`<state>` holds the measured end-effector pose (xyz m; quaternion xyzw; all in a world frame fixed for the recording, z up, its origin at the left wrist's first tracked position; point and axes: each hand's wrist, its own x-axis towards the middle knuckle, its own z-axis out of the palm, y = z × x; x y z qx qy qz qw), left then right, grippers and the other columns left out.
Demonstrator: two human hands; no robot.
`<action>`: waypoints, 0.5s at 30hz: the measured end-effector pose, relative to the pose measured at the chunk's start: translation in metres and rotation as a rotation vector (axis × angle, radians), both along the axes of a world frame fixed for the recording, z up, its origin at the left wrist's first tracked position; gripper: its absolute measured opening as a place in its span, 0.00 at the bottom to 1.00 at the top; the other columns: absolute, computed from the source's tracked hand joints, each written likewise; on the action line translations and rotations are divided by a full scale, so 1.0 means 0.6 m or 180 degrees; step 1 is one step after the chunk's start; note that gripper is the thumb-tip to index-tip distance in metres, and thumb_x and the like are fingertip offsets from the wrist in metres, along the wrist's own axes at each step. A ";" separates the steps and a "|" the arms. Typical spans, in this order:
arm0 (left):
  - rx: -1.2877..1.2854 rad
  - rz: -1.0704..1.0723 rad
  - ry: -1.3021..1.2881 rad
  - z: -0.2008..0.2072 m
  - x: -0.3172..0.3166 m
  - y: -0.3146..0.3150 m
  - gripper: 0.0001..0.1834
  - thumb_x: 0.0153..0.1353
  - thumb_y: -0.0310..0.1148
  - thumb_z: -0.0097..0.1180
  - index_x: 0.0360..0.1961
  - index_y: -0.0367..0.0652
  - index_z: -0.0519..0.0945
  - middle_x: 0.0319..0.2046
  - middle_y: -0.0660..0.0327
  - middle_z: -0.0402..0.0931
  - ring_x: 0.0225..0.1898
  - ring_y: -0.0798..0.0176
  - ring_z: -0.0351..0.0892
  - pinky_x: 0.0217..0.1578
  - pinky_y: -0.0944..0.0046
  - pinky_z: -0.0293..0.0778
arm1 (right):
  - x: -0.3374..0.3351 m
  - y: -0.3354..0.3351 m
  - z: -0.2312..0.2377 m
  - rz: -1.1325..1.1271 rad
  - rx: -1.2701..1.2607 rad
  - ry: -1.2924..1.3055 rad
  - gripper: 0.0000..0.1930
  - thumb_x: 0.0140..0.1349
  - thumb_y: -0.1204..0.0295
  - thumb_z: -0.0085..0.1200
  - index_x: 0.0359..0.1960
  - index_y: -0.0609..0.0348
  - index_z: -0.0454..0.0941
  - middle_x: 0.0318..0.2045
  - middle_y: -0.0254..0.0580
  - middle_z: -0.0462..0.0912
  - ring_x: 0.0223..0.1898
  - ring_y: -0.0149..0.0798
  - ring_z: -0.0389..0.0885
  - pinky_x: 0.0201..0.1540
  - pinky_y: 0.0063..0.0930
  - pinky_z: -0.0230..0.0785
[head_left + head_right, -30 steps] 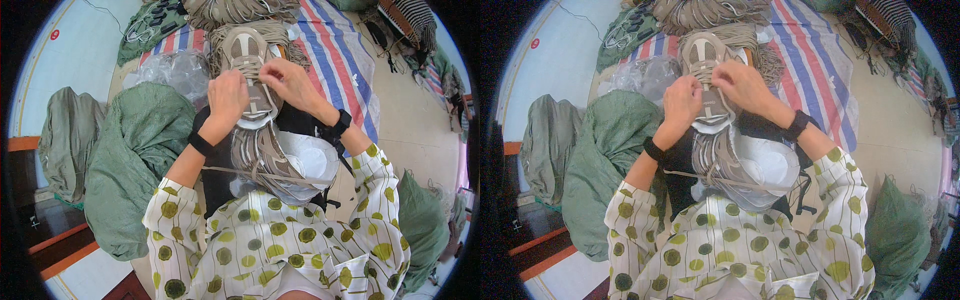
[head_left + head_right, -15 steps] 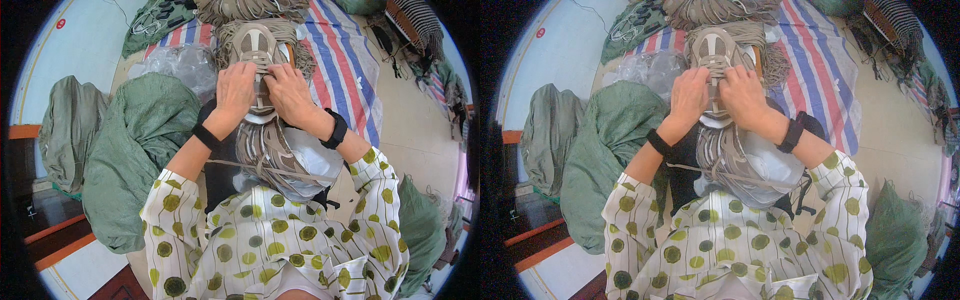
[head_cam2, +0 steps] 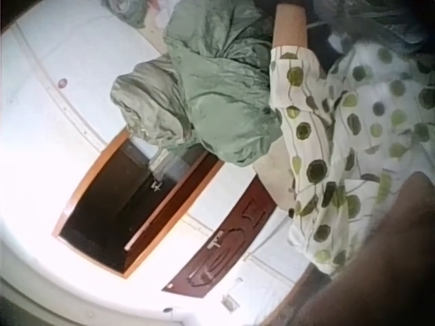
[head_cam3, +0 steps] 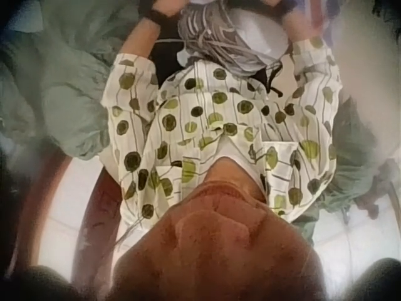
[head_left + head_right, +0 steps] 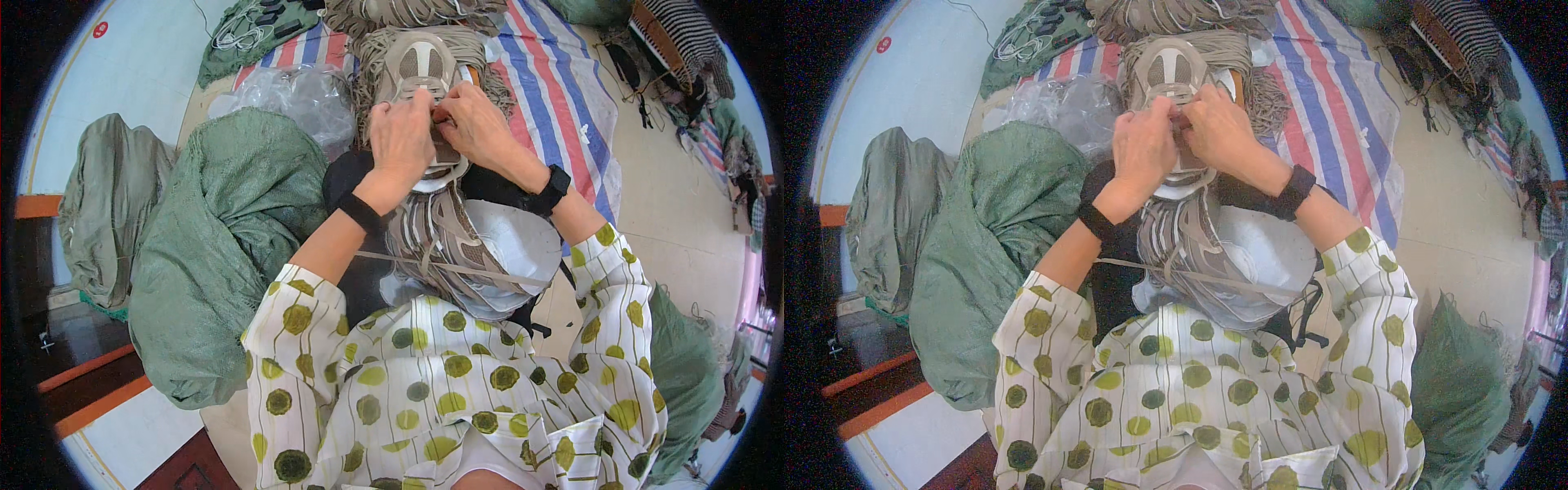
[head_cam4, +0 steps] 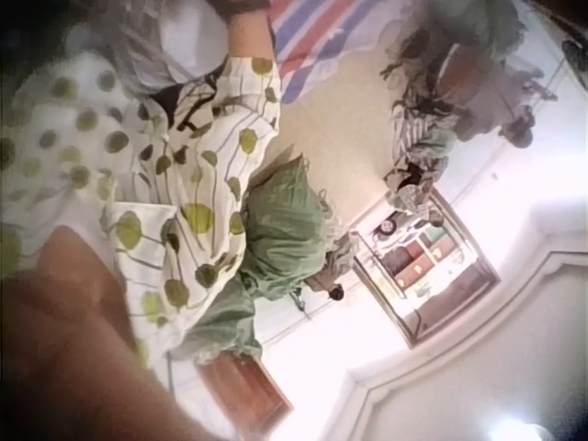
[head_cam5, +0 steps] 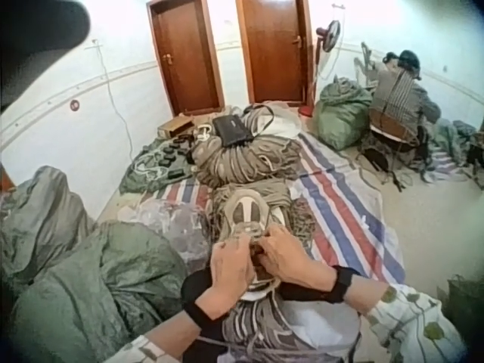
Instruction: Lacing multiple pairs of athletic shoes from storage bags.
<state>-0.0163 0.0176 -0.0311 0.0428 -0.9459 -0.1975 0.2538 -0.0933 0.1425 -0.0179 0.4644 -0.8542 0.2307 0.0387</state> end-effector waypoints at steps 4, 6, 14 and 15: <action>-0.0507 -0.0296 0.0062 0.000 0.018 -0.003 0.18 0.41 0.19 0.51 0.36 0.43 0.66 0.24 0.57 0.74 0.33 0.54 0.74 0.39 0.58 0.60 | -0.005 -0.002 0.002 0.0034 0.0169 -0.0026 0.07 0.45 0.76 0.53 0.29 0.61 0.78 0.36 0.48 0.72 0.42 0.49 0.70 0.43 0.37 0.66; -0.0304 -0.0289 0.0300 -0.002 0.028 -0.005 0.17 0.45 0.19 0.47 0.38 0.43 0.66 0.26 0.57 0.74 0.33 0.52 0.75 0.38 0.57 0.64 | 0.002 -0.001 -0.003 0.0095 0.0205 0.0118 0.07 0.44 0.75 0.53 0.28 0.61 0.79 0.35 0.50 0.72 0.41 0.50 0.70 0.42 0.38 0.67; 0.0044 -0.0301 -0.0243 0.011 0.021 0.000 0.16 0.46 0.20 0.46 0.39 0.42 0.66 0.26 0.55 0.74 0.33 0.50 0.74 0.37 0.55 0.63 | 0.020 -0.002 -0.019 -0.0067 -0.0073 0.0625 0.05 0.43 0.78 0.52 0.24 0.65 0.75 0.36 0.49 0.70 0.41 0.49 0.69 0.41 0.38 0.67; -0.0025 -0.0346 -0.0279 0.012 0.023 0.000 0.16 0.46 0.20 0.47 0.39 0.42 0.66 0.27 0.54 0.74 0.34 0.50 0.74 0.37 0.55 0.63 | 0.019 -0.004 -0.019 -0.0060 -0.0077 0.0626 0.05 0.43 0.78 0.52 0.24 0.65 0.75 0.36 0.49 0.70 0.41 0.49 0.69 0.41 0.38 0.67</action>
